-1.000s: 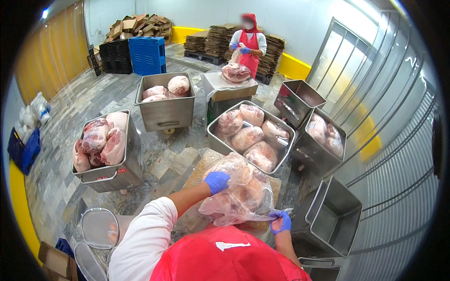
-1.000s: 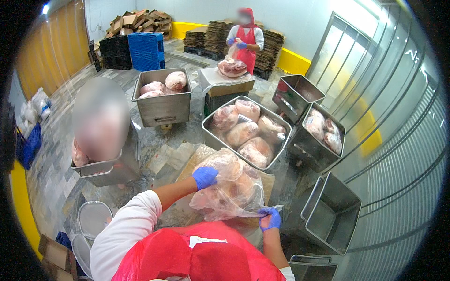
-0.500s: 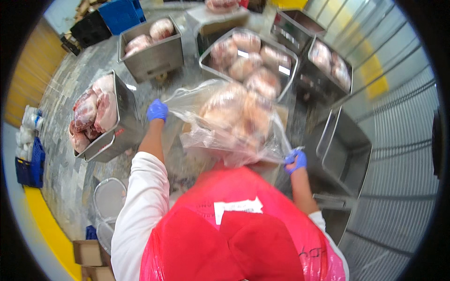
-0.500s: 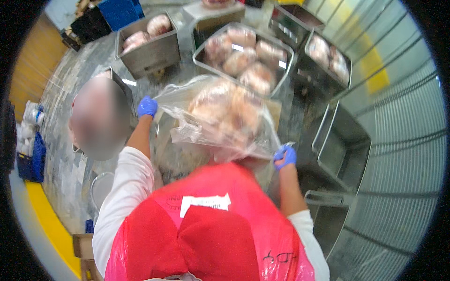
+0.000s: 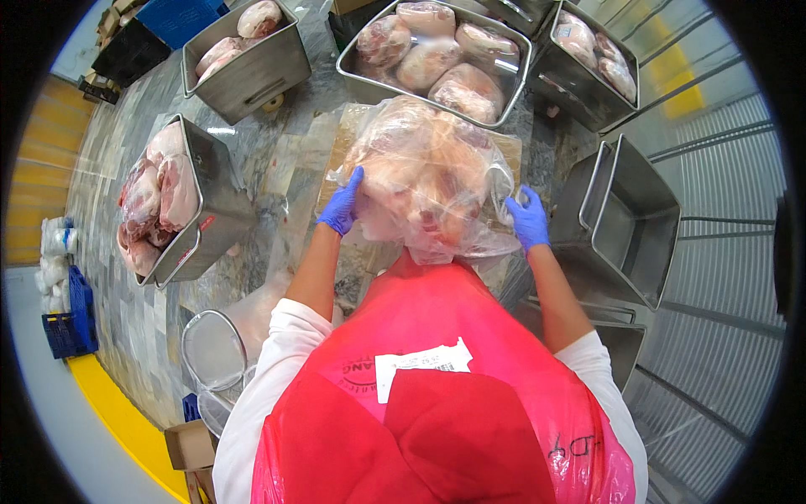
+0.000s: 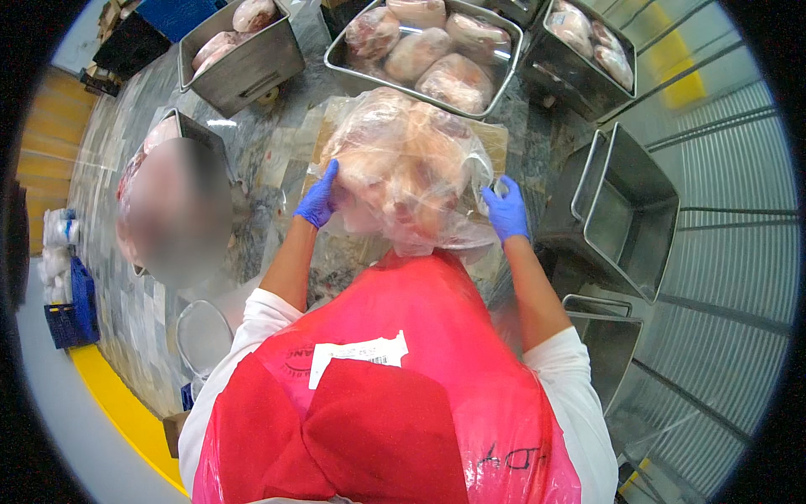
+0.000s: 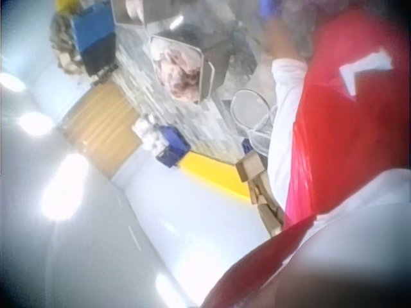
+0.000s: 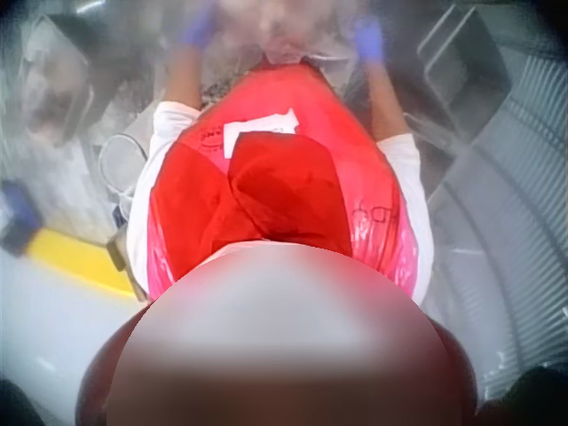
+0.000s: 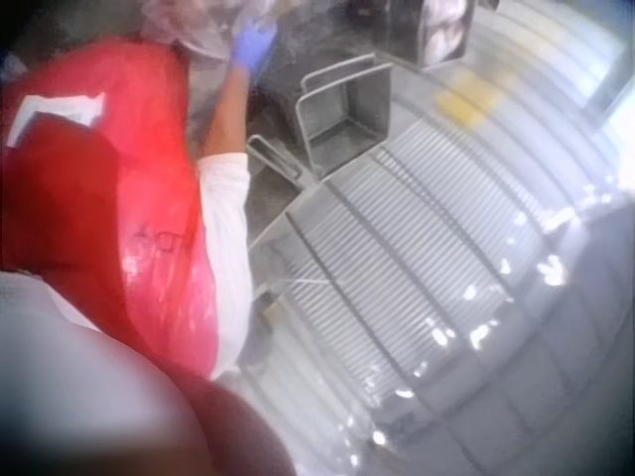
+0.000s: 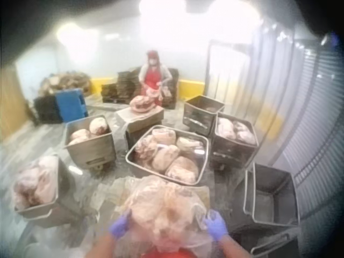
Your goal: The person trims fat and connective tissue from large cuts of raw meat using a knife on a cutting board. They place trimmed pieces into nearby metal bins and handle vacuum-sealed packages of meat, moving them between bins.
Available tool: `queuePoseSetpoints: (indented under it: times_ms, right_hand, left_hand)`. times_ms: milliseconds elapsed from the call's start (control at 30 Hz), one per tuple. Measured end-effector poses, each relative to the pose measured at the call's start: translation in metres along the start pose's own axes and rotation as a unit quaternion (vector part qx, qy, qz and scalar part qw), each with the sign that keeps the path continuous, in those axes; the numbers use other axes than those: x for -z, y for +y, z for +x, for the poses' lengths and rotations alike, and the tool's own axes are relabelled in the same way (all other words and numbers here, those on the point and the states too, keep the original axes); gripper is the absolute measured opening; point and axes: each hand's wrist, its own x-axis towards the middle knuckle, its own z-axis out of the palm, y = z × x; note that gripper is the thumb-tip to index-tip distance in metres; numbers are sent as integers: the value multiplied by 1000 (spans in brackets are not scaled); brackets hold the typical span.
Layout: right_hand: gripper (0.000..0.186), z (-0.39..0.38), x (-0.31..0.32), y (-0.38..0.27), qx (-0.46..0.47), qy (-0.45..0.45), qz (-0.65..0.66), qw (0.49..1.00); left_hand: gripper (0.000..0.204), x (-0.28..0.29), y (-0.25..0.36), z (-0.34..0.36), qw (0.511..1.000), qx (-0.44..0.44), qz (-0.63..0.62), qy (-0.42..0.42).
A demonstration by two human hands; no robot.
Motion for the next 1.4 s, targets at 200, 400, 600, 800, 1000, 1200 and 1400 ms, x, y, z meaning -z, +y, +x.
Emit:
queuePoseSetpoints:
  times_ms: [200,400,600,800,1000,1200,1400]
  right_hand:
    - [52,44,-37,-34,132,42,-278,951]
    - [22,43,-33,39,80,35,-249,965]
    - [21,35,-25,91,-90,-73,154,981]
    - [35,37,-32,12,-326,-107,362,867]
    - [35,30,-59,58,23,-63,7,998]
    - [21,41,-34,144,-254,-79,249,931]
    - [31,-3,-49,90,-360,-167,303,866]
  left_hand:
    - [40,19,-5,-47,933,-95,346,26]
    - [24,78,-55,-77,914,-1,376,149]
    - [26,61,-49,-73,990,-106,-35,87]
    - [31,9,-31,-48,979,-12,-204,-4]
    - [31,5,-58,-12,950,20,-303,-70]
    - [23,17,-56,-12,974,71,-190,104]
    - [16,55,-33,27,994,14,15,109]
